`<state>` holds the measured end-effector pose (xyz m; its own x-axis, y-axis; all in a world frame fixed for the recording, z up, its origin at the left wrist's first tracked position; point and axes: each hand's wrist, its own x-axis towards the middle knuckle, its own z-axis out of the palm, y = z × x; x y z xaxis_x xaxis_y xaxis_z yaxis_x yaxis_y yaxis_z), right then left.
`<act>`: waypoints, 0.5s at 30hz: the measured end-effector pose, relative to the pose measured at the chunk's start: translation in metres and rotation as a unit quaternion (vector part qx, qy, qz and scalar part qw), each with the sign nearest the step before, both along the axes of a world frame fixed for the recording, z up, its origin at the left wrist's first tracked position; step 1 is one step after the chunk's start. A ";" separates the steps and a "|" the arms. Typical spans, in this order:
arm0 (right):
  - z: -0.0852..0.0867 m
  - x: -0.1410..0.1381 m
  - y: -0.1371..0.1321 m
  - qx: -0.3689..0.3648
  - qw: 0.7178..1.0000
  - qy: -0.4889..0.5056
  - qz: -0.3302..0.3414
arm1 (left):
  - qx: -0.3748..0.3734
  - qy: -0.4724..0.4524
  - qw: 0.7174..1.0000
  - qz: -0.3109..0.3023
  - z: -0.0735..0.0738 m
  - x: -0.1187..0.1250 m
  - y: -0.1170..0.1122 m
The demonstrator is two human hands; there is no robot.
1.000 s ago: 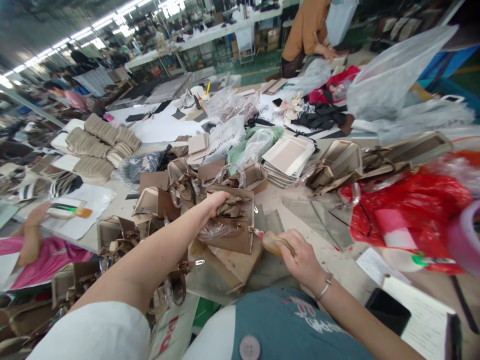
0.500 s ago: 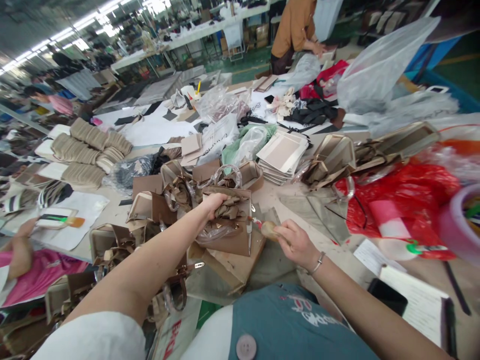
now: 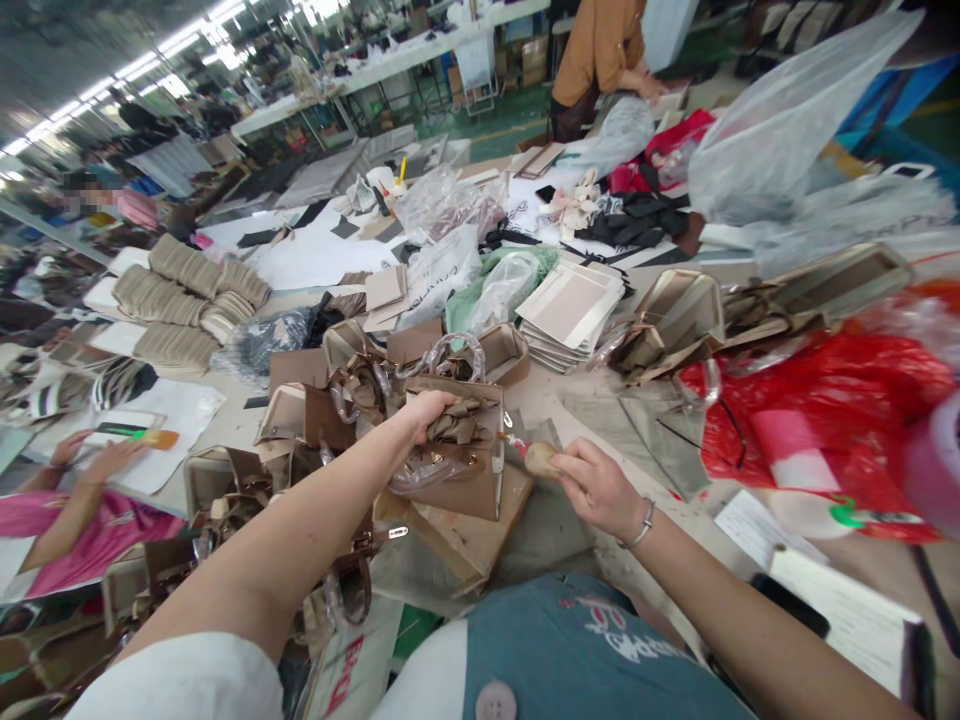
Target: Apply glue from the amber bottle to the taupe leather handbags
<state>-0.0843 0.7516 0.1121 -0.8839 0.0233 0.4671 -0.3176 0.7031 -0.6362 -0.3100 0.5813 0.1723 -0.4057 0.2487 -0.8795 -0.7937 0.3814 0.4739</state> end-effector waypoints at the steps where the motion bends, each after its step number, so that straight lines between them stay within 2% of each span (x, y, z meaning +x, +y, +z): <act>1: 0.002 -0.002 0.003 0.002 1.000 0.004 -0.002 | 0.000 0.000 1.000 0.001 0.000 0.000 0.000; 10: 0.010 -0.016 0.019 -0.025 0.998 0.061 -0.001 | -0.004 -0.007 1.000 0.002 -0.004 -0.004 0.001; 15: 0.005 -0.016 0.018 -0.015 0.999 0.050 0.014 | -0.008 -0.014 1.000 -0.002 -0.004 -0.005 0.003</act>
